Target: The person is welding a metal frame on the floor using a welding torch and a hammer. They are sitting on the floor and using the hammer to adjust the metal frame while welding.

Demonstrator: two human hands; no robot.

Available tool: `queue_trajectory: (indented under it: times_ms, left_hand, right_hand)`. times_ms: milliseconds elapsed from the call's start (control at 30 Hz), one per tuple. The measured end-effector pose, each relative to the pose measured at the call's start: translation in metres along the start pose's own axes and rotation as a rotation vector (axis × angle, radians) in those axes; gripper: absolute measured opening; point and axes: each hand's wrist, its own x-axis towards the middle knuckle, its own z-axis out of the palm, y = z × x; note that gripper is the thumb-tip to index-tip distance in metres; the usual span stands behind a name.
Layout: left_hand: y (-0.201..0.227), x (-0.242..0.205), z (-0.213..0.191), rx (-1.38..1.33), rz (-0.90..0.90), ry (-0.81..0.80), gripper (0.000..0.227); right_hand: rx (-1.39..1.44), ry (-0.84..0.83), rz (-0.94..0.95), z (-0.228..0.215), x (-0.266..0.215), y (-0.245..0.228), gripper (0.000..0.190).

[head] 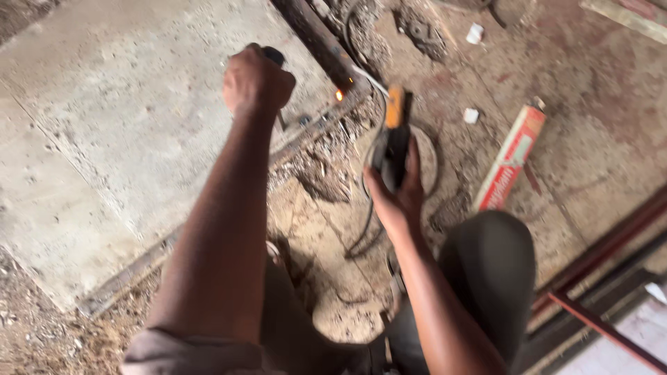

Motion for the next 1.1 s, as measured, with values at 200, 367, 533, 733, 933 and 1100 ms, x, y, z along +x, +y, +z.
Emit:
queue_trajectory:
  times_ms: [200, 367, 533, 733, 933, 1100]
  left_hand:
    - [0.038, 0.053, 0.002, 0.103, -0.027, -0.18, 0.022]
    - [0.034, 0.021, 0.01, 0.022, 0.089, -0.018, 0.015]
    - [0.021, -0.043, -0.013, -0.147, -0.231, -0.395, 0.031]
    - [-0.12, -0.157, -0.073, -0.215, -0.254, -0.401, 0.031]
    - [-0.336, -0.298, -0.173, -0.177, -0.899, -0.382, 0.033]
    - [-0.436, -0.402, -0.251, 0.089, -1.135, -0.234, 0.062]
  right_hand:
    - [-0.153, -0.02, 0.366, -0.023, 0.001, -0.047, 0.098]
    - [-0.238, 0.028, 0.393, -0.037, -0.007, -0.097, 0.099]
    - [0.019, 0.078, 0.254, -0.045, -0.036, -0.132, 0.102]
    - [-0.113, -0.025, 0.435, -0.095, -0.035, -0.187, 0.121]
    - [-1.009, -0.216, 0.351, -0.187, -0.02, -0.237, 0.106]
    - [-1.139, -0.441, 0.33, -0.193, -0.045, -0.248, 0.098]
